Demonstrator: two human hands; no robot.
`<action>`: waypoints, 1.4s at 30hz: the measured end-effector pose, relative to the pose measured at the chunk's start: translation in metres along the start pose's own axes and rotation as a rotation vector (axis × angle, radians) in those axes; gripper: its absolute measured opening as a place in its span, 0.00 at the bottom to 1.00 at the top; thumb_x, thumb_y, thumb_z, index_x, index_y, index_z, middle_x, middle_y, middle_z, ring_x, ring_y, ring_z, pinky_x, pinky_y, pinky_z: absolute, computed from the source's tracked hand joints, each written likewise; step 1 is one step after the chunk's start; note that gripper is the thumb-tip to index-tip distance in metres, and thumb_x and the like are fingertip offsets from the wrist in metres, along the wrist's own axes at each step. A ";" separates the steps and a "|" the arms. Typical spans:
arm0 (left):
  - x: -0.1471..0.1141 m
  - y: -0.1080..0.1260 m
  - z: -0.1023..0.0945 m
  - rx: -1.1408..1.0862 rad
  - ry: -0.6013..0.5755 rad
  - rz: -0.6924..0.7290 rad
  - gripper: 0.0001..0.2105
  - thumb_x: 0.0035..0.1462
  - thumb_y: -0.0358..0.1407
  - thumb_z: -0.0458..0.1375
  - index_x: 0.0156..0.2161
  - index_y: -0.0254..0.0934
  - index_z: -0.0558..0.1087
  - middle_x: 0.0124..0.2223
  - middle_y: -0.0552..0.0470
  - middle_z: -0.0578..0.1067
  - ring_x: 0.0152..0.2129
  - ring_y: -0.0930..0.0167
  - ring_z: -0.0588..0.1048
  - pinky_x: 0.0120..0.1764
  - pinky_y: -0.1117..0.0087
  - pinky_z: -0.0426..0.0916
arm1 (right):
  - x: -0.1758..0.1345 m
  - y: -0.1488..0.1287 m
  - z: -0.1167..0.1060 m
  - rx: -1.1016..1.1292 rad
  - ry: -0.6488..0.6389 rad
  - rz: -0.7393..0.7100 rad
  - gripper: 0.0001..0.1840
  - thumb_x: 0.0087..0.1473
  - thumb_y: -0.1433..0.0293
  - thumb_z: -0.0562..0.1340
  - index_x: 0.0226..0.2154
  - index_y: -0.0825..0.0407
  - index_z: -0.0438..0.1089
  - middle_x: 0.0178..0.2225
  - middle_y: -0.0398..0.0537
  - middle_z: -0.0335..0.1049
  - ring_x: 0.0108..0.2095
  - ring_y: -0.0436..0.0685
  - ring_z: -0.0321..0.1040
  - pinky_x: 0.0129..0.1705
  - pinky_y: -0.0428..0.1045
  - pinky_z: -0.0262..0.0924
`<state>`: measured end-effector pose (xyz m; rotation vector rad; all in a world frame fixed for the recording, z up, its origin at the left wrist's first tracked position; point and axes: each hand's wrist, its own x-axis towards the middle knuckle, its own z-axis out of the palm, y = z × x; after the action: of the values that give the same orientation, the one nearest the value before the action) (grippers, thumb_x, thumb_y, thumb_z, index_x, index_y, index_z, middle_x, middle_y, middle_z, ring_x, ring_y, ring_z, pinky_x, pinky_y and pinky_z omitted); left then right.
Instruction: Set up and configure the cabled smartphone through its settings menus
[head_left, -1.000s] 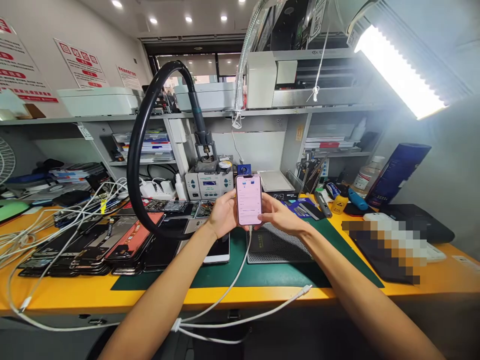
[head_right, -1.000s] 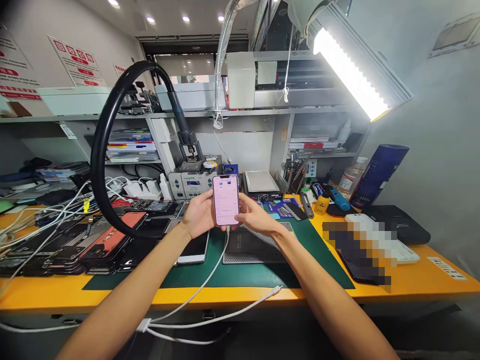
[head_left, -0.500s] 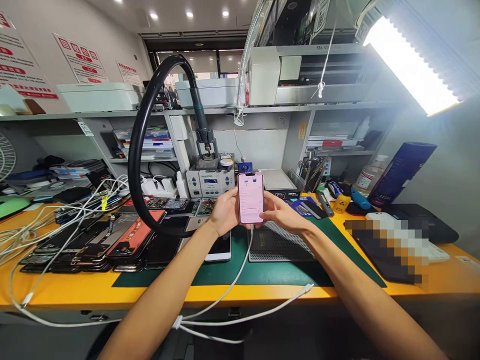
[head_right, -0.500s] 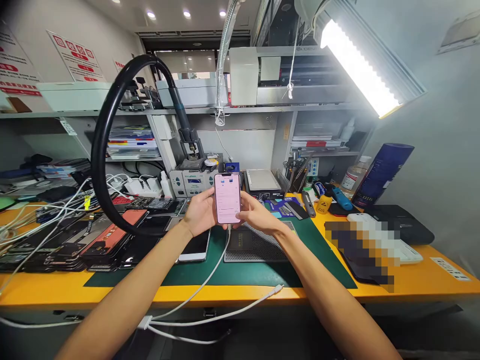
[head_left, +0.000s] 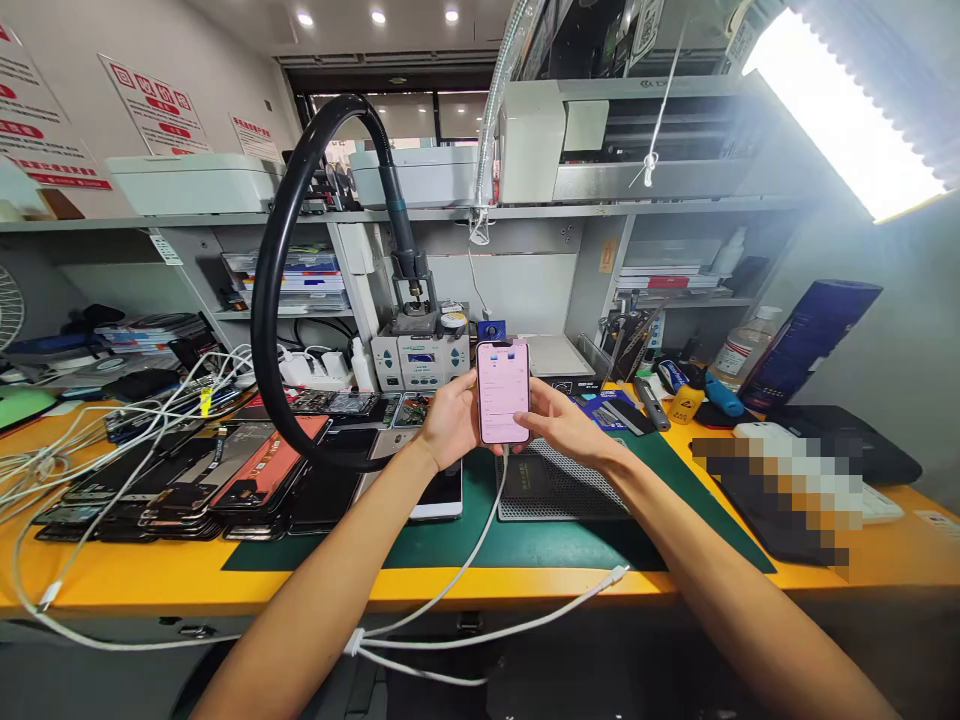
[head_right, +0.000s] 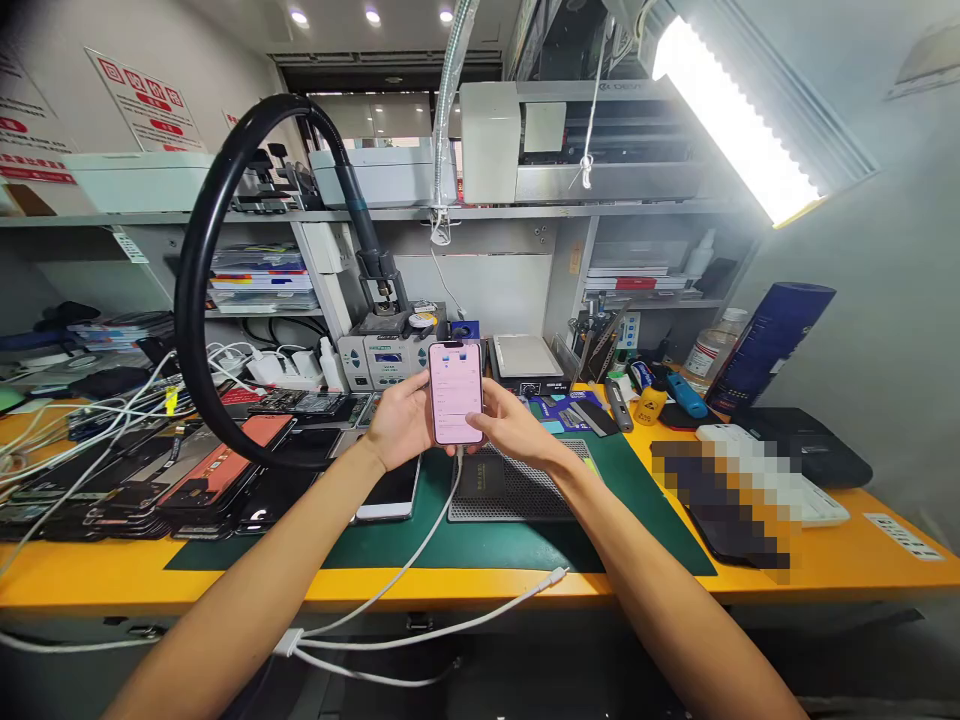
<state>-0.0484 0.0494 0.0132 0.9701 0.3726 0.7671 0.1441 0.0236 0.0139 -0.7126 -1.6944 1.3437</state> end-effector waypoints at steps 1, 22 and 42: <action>0.000 0.000 0.000 0.002 0.001 0.000 0.30 0.68 0.49 0.40 0.57 0.27 0.72 0.47 0.30 0.78 0.34 0.51 0.79 0.25 0.58 0.73 | 0.001 0.003 0.001 -0.015 0.027 -0.005 0.23 0.54 0.72 0.62 0.53 0.49 0.62 0.46 0.50 0.73 0.36 0.57 0.74 0.29 0.51 0.71; -0.003 -0.002 0.013 -0.008 0.090 -0.017 0.28 0.68 0.49 0.41 0.60 0.32 0.70 0.46 0.36 0.79 0.29 0.57 0.78 0.23 0.61 0.71 | 0.007 0.032 0.027 -0.208 0.422 -0.127 0.29 0.48 0.68 0.70 0.50 0.49 0.59 0.49 0.50 0.64 0.43 0.59 0.68 0.36 0.53 0.71; 0.001 -0.001 0.007 -0.071 -0.024 -0.049 0.30 0.67 0.50 0.40 0.59 0.28 0.70 0.44 0.31 0.79 0.31 0.52 0.80 0.24 0.58 0.73 | -0.004 -0.007 0.002 0.038 0.038 0.047 0.25 0.52 0.74 0.65 0.53 0.51 0.63 0.44 0.50 0.74 0.36 0.57 0.74 0.31 0.51 0.71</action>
<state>-0.0437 0.0456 0.0161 0.9002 0.3446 0.7193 0.1449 0.0170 0.0191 -0.7554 -1.6276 1.3829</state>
